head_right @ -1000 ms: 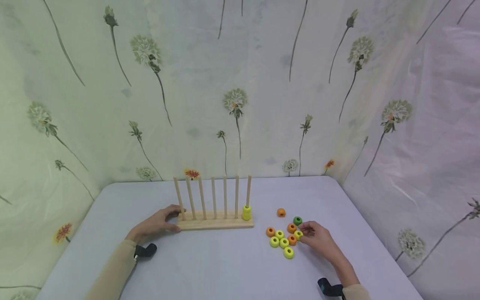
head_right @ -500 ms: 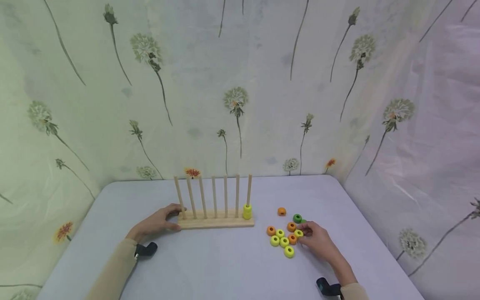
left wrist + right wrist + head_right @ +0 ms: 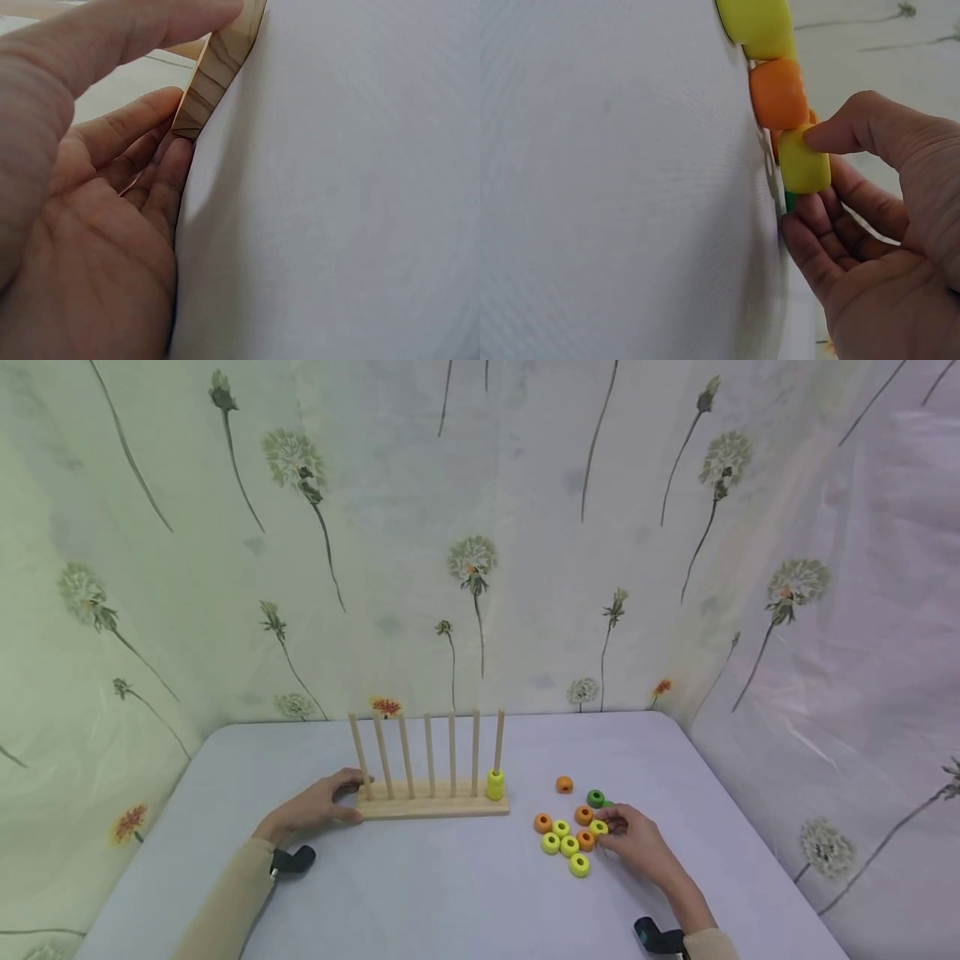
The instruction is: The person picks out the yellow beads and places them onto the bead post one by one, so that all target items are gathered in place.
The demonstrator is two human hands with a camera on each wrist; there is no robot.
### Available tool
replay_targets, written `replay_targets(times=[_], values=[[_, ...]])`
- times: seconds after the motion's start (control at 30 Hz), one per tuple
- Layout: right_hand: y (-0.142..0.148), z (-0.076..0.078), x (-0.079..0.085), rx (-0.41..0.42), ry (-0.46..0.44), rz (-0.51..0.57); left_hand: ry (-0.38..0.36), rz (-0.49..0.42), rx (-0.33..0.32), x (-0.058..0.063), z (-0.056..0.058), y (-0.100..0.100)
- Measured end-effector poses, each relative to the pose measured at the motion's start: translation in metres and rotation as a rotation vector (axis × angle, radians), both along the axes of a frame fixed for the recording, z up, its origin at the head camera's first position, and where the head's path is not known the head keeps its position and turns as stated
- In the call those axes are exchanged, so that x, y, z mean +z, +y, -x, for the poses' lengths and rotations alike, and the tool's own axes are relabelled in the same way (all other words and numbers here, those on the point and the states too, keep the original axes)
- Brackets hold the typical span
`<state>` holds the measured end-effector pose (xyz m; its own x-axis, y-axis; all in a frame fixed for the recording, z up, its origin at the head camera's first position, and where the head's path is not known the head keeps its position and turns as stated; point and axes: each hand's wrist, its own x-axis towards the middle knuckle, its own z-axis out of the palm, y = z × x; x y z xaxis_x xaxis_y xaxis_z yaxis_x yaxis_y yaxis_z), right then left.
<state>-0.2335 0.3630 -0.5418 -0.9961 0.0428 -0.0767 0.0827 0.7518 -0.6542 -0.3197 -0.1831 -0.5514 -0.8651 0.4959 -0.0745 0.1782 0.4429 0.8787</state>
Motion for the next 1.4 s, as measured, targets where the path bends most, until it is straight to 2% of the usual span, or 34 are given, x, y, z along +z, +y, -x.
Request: replay_targets(times=[0.17, 0.7, 1.03, 1.4], values=[[0.0016, 0.0002, -0.0014, 0.008, 0.014, 0.006, 0.005, -0.010, -0.007, 0.0006, -0.0001, 0.0003], [0.0030, -0.0010, 0.0016, 0.031, 0.073, 0.052, 0.008, 0.036, 0.006, -0.0034, 0.0018, -0.0013], [-0.0019, -0.0009, 0.0063, 0.020, 0.049, 0.058, 0.010, 0.040, 0.017, 0.0012, 0.0020, -0.0002], [-0.0026, 0.0006, -0.0016, -0.001, 0.028, 0.045, 0.011, 0.030, 0.010, -0.0038, 0.0037, -0.0011]])
